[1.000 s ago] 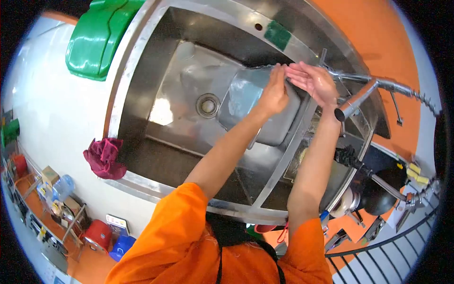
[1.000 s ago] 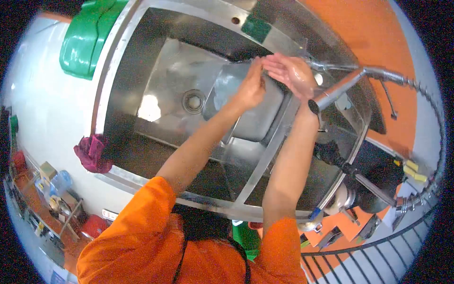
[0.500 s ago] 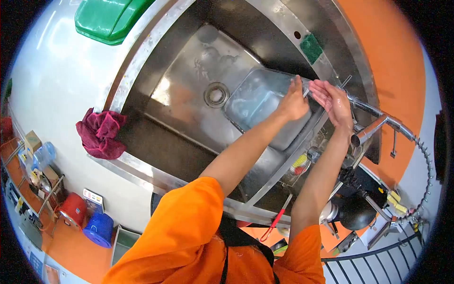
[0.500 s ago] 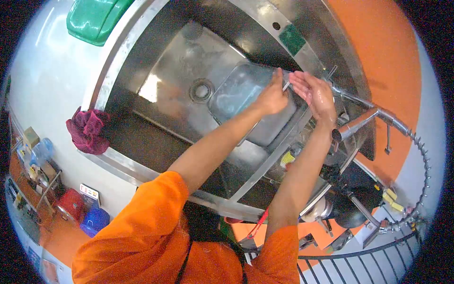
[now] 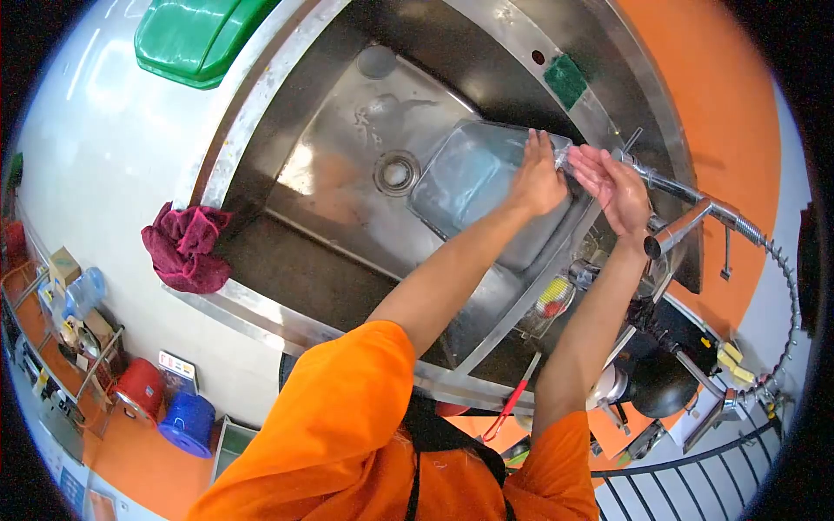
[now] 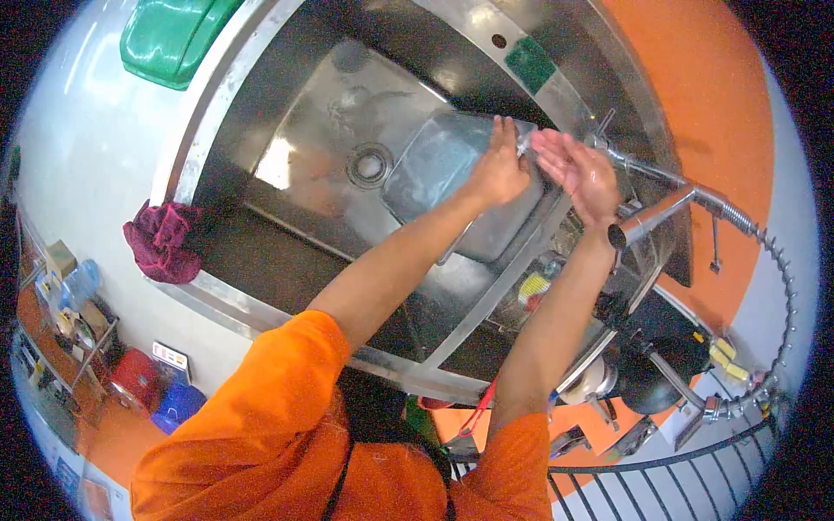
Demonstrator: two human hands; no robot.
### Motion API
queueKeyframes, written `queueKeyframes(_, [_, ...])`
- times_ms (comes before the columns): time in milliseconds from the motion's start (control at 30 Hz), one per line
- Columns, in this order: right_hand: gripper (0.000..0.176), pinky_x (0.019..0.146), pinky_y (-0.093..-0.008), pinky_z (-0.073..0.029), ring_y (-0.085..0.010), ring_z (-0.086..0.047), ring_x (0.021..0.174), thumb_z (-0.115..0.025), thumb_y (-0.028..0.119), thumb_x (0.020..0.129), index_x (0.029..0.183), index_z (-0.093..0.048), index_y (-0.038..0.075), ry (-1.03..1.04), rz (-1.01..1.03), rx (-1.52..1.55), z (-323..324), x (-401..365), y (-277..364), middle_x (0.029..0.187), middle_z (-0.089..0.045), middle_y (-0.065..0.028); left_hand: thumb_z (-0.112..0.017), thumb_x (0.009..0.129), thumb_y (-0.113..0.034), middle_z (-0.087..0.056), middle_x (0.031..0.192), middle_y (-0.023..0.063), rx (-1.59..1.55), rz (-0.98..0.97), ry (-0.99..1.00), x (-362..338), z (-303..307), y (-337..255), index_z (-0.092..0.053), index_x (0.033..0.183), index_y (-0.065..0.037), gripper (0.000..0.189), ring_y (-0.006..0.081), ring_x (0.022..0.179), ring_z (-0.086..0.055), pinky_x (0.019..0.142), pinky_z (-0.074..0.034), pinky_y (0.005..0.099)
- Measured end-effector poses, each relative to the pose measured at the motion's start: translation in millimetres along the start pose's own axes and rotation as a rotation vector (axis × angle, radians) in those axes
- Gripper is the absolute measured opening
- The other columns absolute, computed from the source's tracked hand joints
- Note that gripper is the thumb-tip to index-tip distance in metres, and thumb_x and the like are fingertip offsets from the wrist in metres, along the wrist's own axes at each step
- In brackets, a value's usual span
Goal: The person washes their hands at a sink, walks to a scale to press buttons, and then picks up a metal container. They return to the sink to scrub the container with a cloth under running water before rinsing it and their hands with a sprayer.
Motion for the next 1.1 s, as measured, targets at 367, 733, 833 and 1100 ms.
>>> queueKeyframes(367, [0.045, 0.097, -0.0362, -0.042, -0.0303, -0.050, 0.114, -0.040, 0.022, 0.094, 0.122, -0.039, -0.012, -0.086, -0.006, 0.184, 6, -11, -2, 0.125, -0.045, -0.0267, -0.048, 0.075, -0.008, -0.018, 0.138, 0.0339, 0.065, -0.069, -0.041, 2, -2, 1, -0.015, 0.133, 0.014, 0.070, 0.0425, 0.129, -0.023, 0.108, -0.023, 0.0397])
queueKeyframes(733, [0.044, 0.095, -0.0339, -0.043, -0.0290, -0.052, 0.111, -0.042, 0.022, 0.093, 0.119, -0.041, -0.014, 0.028, -0.072, 0.071, -24, 12, -1, 0.121, -0.049, -0.0258, -0.024, 0.094, -0.033, -0.009, 0.144, 0.0249, -0.062, -0.078, 0.166, 17, 0, 17, -0.016, 0.136, 0.009, 0.060, 0.0367, 0.135, 0.001, 0.111, -0.003, 0.0418])
queueKeyframes(833, [0.043, 0.094, -0.0339, -0.043, -0.0287, -0.053, 0.110, -0.044, 0.021, 0.093, 0.118, -0.044, -0.013, -0.027, -0.105, 0.048, -17, 13, -6, 0.120, -0.050, -0.0245, -0.021, 0.095, -0.035, -0.006, 0.145, 0.0240, -0.391, 0.082, 0.002, 41, -14, 65, -0.012, 0.137, 0.008, 0.061, 0.0382, 0.135, 0.003, 0.111, -0.001, 0.0421])
queueKeyframes(1100, [0.042, 0.097, -0.0362, -0.040, -0.0303, -0.051, 0.112, -0.045, 0.020, 0.092, 0.117, -0.044, -0.013, -0.137, -0.012, 0.091, -20, 12, -16, 0.120, -0.050, -0.0259, -0.041, 0.082, -0.020, -0.015, 0.143, 0.0269, -1.170, 0.676, -0.211, 125, -36, 213, -0.011, 0.134, 0.011, 0.068, 0.0393, 0.133, -0.012, 0.110, -0.009, 0.0398])
Point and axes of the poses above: each hand's wrist, its own x-axis towards the middle knuckle, its own z-axis out of the back of the hand, y = z × x, the point moved 5 cm from there along x, towards the middle knuckle
